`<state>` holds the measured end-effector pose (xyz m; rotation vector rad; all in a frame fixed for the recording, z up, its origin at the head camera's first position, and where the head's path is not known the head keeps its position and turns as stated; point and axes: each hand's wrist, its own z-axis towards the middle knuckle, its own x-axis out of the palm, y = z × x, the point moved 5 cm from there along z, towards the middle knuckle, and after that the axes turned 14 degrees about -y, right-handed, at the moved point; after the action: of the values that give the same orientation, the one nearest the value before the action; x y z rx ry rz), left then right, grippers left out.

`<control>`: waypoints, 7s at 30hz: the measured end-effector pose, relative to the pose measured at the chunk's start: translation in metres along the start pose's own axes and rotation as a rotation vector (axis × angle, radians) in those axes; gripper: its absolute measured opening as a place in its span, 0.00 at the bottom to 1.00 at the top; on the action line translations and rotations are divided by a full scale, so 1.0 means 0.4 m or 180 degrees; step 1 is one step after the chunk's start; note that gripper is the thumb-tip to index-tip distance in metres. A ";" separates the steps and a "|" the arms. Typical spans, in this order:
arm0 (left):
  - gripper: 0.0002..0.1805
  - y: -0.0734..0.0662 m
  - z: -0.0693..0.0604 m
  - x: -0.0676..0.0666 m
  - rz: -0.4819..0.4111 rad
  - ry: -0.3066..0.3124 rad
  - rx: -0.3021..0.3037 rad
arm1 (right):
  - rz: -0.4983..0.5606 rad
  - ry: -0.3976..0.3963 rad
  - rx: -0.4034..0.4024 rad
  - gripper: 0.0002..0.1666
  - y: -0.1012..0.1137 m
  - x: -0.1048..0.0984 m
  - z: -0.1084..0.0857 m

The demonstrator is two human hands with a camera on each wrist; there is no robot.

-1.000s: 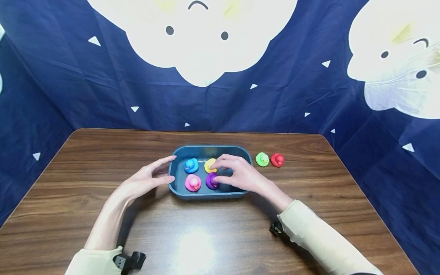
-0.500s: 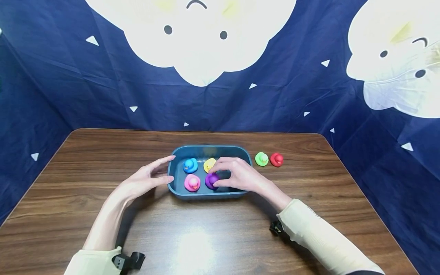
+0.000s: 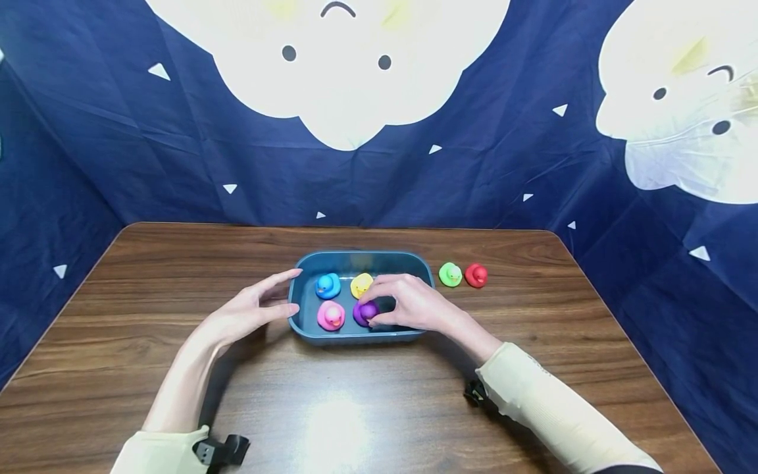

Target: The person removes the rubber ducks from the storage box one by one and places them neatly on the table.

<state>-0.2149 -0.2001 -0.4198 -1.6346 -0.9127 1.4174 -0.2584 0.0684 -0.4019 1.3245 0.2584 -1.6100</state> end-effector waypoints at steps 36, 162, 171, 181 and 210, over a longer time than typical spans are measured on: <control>0.42 0.002 0.004 -0.001 0.0014 0.0080 -0.0138 | 0.0234 -0.0392 0.0236 0.17 -0.012 -0.019 -0.006; 0.41 0.003 0.000 0.001 -0.0054 0.0065 -0.0075 | 0.0916 -0.1708 0.1242 0.21 -0.262 -0.354 -0.283; 0.41 0.006 -0.001 -0.001 -0.0082 0.0029 -0.0019 | 0.0913 -0.1710 0.1472 0.21 -0.294 -0.376 -0.315; 0.41 0.003 -0.001 0.000 -0.0089 0.0074 -0.0051 | 0.0742 -0.1667 0.1703 0.22 -0.338 -0.390 -0.352; 0.42 0.004 -0.002 0.000 -0.0015 0.0064 -0.0136 | 0.0705 -0.1392 0.1996 0.23 -0.434 -0.368 -0.395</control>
<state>-0.2141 -0.2009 -0.4212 -1.6742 -0.9407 1.3846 -0.3088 0.3407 -0.4090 1.3396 -0.6862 -1.8041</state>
